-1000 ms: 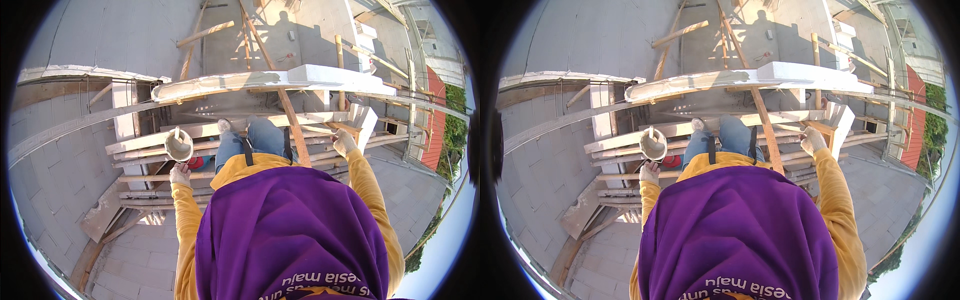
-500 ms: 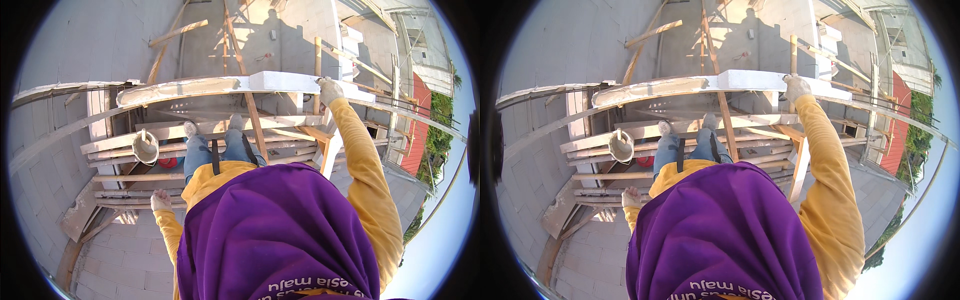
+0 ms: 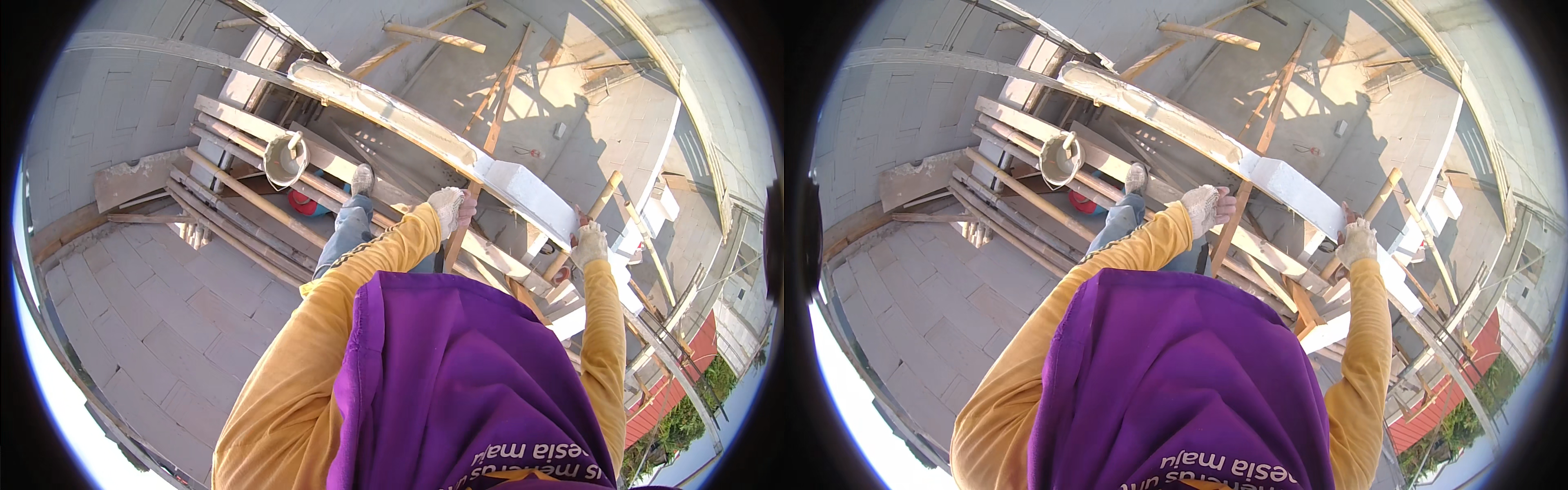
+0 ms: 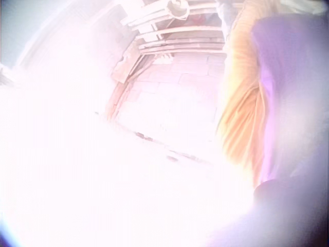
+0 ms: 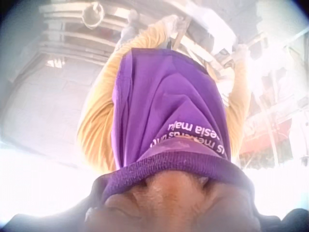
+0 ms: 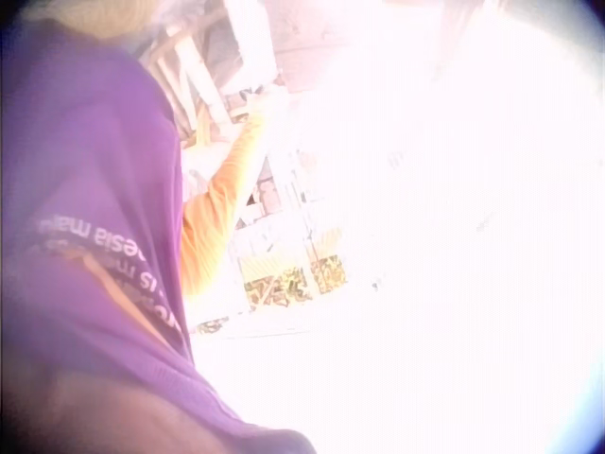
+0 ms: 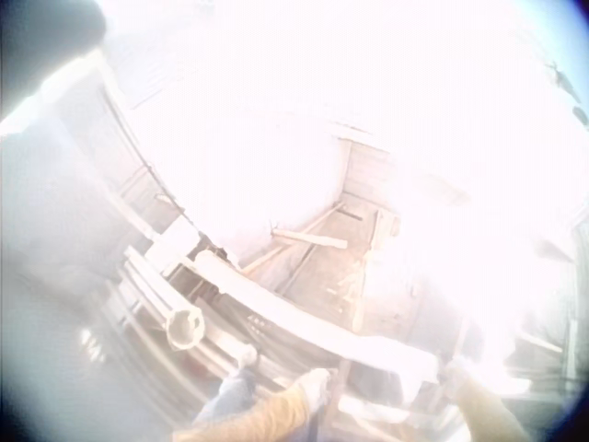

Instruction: The person, using a trowel, applies mortar from a bucket onto the edge of a curved concrete wall while standing on a wooden scaffold.

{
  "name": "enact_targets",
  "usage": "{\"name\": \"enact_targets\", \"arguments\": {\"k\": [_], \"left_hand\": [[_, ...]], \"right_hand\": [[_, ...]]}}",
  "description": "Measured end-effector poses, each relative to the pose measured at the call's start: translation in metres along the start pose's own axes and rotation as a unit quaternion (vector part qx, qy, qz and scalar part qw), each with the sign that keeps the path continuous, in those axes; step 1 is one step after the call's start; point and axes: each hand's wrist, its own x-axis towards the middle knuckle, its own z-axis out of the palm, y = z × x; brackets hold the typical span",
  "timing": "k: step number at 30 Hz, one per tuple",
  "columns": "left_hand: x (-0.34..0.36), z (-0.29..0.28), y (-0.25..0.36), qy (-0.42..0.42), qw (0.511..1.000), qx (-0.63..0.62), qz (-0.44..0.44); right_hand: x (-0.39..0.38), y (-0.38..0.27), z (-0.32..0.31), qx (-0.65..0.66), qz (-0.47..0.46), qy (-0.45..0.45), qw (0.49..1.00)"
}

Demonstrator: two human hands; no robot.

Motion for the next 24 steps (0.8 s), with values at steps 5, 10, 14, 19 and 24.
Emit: {"name": "enact_targets", "arguments": {"k": [5, 10, 14, 19, 24], "left_hand": [[0.048, 0.095, -0.056, 0.146, 0.987, 0.069, -0.009], [0.077, 0.113, -0.081, 0.198, 0.979, 0.039, -0.006], [0.084, 0.106, -0.086, 0.184, 0.983, 0.020, 0.013], [0.104, 0.062, -0.098, 0.130, 0.991, 0.014, 0.029], [0.041, 0.071, -0.068, 0.105, 0.988, 0.106, -0.025]], "right_hand": [[-0.008, 0.013, 0.004, -0.009, -0.043, 0.004, 0.999], [0.000, 0.027, 0.004, -0.059, -0.060, -0.068, 0.994], [0.007, 0.041, 0.018, -0.100, -0.051, -0.083, 0.990], [0.013, 0.039, 0.010, -0.057, -0.027, -0.099, 0.993], [0.014, 0.042, 0.021, -0.009, 0.004, -0.093, 0.996]]}}
